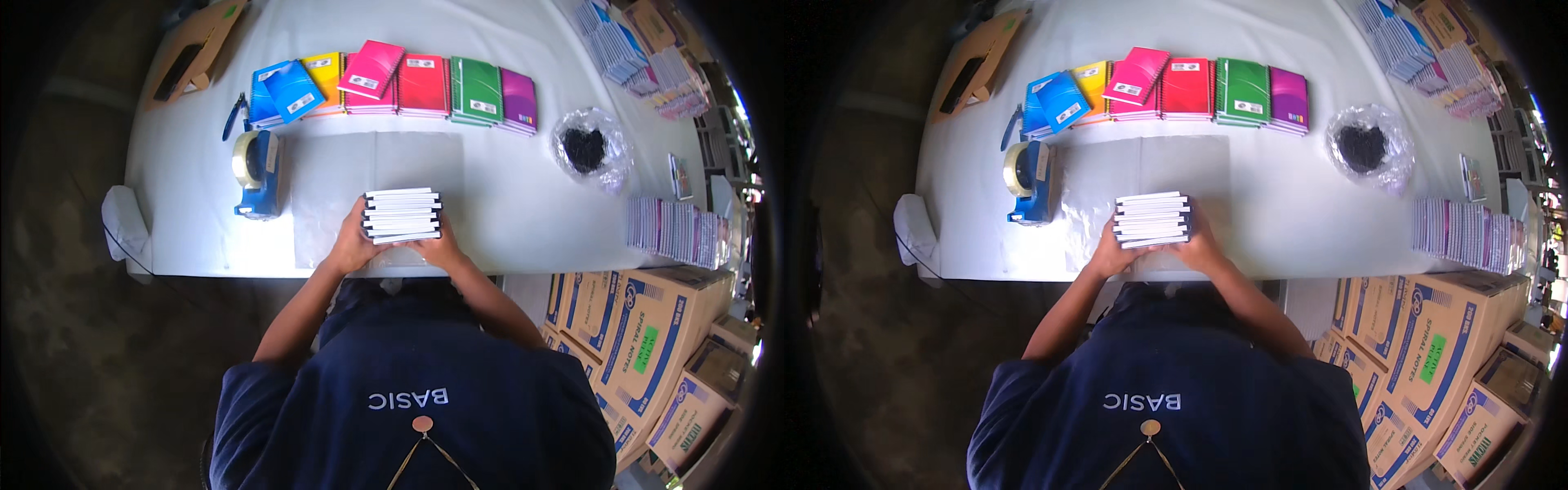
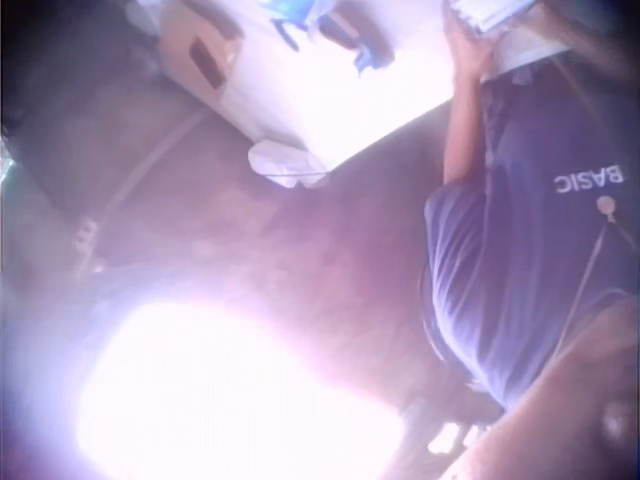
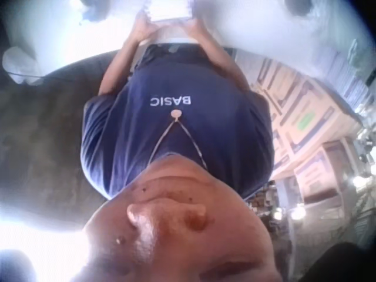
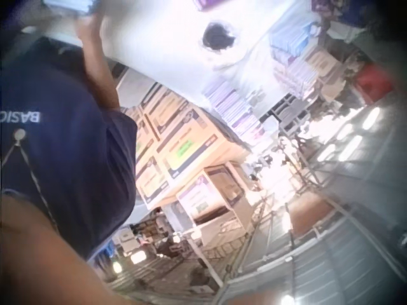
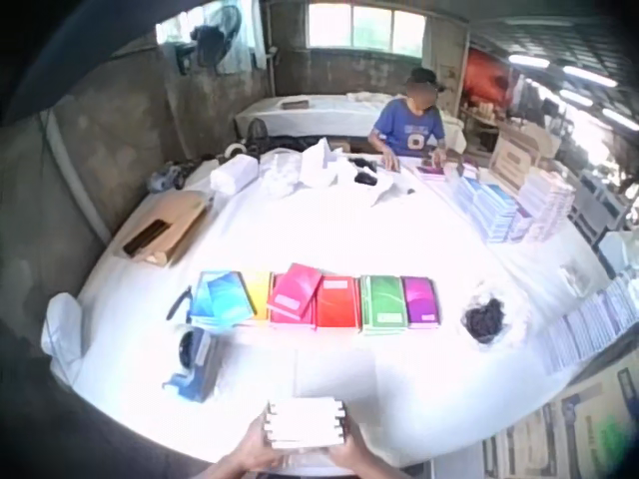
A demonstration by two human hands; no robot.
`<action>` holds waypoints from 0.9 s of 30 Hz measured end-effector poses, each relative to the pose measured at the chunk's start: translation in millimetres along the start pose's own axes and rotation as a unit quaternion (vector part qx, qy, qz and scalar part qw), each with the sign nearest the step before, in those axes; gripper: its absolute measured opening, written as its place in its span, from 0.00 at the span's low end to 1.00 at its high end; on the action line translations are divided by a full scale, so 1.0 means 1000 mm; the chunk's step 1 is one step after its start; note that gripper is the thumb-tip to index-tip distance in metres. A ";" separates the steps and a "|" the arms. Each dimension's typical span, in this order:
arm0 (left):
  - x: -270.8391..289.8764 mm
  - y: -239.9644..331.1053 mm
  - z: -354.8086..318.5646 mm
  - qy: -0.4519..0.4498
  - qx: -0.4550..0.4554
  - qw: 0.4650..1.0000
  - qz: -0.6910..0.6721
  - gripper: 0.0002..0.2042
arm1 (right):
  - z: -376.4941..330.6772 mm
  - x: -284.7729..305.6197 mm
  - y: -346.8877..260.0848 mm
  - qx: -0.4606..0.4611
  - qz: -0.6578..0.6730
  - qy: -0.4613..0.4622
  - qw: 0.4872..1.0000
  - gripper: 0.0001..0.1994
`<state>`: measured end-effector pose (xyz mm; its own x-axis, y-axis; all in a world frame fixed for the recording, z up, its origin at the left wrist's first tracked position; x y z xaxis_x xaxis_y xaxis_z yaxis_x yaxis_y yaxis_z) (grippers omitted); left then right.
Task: The person picks up stacks of small notebooks and places each stack into a clear plastic bag, سپس using a tape dispenser to seal the bag.
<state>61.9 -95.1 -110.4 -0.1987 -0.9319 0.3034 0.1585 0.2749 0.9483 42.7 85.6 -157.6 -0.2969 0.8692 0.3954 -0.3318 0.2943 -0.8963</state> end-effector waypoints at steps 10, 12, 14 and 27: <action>0.053 -0.022 0.019 -0.077 0.342 0.936 -0.017 0.37 | 0.067 -0.030 -0.028 -0.442 0.011 -0.055 0.895 0.39; 0.057 -0.012 0.027 -0.142 0.354 0.916 0.123 0.37 | 0.066 -0.023 -0.023 -0.450 -0.075 -0.084 0.886 0.39; 0.065 0.015 0.037 -0.208 0.341 0.838 0.372 0.37 | 0.075 -0.008 -0.054 -0.457 -0.219 -0.139 0.851 0.39; 0.024 -0.036 0.012 0.136 0.022 0.990 0.009 0.30 | 0.030 -0.039 -0.019 -0.252 0.076 0.170 0.950 0.25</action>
<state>39.7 -125.0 -136.3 0.0723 -0.9543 0.2900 0.1172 0.2969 0.9477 34.3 34.1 -149.8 0.0281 0.9696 0.2430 0.1869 0.2337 -0.9542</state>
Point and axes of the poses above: each hand's wrist, its own z-axis towards the middle knuckle, its own x-axis out of the back of the hand, y = z × x, the point moved 2 cm from there along z, towards the middle knuckle, and after that the axes turned 8 degrees about -x, right-handed, at the moved point
